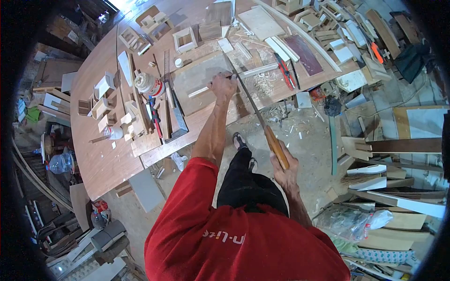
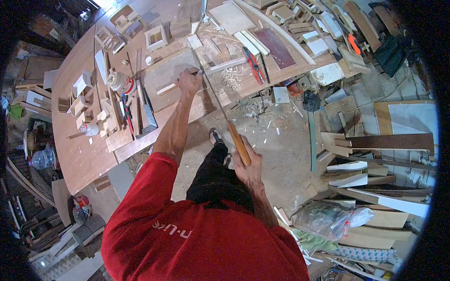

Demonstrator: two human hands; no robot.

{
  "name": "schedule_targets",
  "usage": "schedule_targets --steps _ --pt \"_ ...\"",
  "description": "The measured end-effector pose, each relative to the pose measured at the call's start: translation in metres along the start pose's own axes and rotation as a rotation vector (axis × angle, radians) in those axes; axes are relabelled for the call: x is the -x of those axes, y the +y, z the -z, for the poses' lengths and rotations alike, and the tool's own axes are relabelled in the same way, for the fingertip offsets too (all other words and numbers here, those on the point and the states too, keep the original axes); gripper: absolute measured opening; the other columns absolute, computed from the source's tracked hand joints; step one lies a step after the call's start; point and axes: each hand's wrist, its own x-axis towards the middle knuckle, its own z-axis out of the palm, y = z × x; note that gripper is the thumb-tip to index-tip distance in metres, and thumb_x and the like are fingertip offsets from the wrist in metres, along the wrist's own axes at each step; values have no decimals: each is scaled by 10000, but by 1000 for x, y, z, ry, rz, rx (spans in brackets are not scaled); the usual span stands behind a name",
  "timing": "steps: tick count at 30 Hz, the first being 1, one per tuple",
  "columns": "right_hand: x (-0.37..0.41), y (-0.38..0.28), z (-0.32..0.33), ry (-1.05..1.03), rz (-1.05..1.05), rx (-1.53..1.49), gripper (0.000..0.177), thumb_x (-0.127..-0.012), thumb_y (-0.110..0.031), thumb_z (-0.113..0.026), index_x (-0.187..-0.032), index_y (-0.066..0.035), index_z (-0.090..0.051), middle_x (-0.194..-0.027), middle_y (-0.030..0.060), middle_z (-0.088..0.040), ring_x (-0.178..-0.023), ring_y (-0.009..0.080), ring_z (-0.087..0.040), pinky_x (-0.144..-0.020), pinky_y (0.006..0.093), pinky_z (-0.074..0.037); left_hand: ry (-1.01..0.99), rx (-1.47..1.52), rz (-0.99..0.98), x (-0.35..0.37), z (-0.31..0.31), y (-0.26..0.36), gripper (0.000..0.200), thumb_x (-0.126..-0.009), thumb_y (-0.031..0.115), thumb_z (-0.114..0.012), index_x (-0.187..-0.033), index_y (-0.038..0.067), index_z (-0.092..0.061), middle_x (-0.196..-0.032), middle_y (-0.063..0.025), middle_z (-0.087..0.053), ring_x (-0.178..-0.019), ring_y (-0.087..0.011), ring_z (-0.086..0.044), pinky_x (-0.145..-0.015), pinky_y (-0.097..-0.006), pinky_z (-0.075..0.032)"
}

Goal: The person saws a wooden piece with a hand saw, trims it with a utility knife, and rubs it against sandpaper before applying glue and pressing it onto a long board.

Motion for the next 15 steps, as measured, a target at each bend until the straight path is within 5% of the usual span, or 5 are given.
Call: schedule_targets --steps 2,4,10,13,15 --pt "-1 1 -3 -32 -53 4 451 -849 -104 -647 -1274 -27 -519 -887 139 -663 -674 158 -624 -619 276 -502 -12 -5 3 -2 1 -1 274 -774 367 -592 -924 183 -727 -1015 -95 -664 -991 -299 -580 -875 -517 -334" --pt "12 9 0 70 196 -16 453 -848 -98 -645 -1277 -30 -517 -769 124 -624 -618 136 -569 -587 270 -485 -32 -4 11 -1 2 1 279 -777 373 -589 -928 183 -727 -1016 -98 -663 -986 -299 -580 -868 -520 -339" --pt "-9 -2 -7 15 -40 38 427 -855 -104 -619 -1267 -39 -528 -769 130 -612 -621 127 -557 -592 265 -482 33 -32 -21 -3 3 3 270 -779 373 -593 -928 191 -725 -1000 -107 -662 -971 -299 -577 -855 -519 -344" --pt "3 2 -3 86 236 -2 428 -861 -128 -613 -1272 -45 -526 -772 131 -609 -621 127 -552 -593 271 -475 39 -22 -16 2 3 4 266 -784 366 -591 -924 184 -724 -1002 -105 -662 -985 -306 -571 -841 -518 -343" --pt "-4 0 -5 45 97 -2 422 -866 -129 -600 -1273 -50 -524 -778 142 -610 -636 131 -554 -608 276 -471 14 -16 17 5 5 8 254 -784 346 -588 -912 173 -723 -1000 -103 -664 -983 -312 -570 -837 -521 -337"
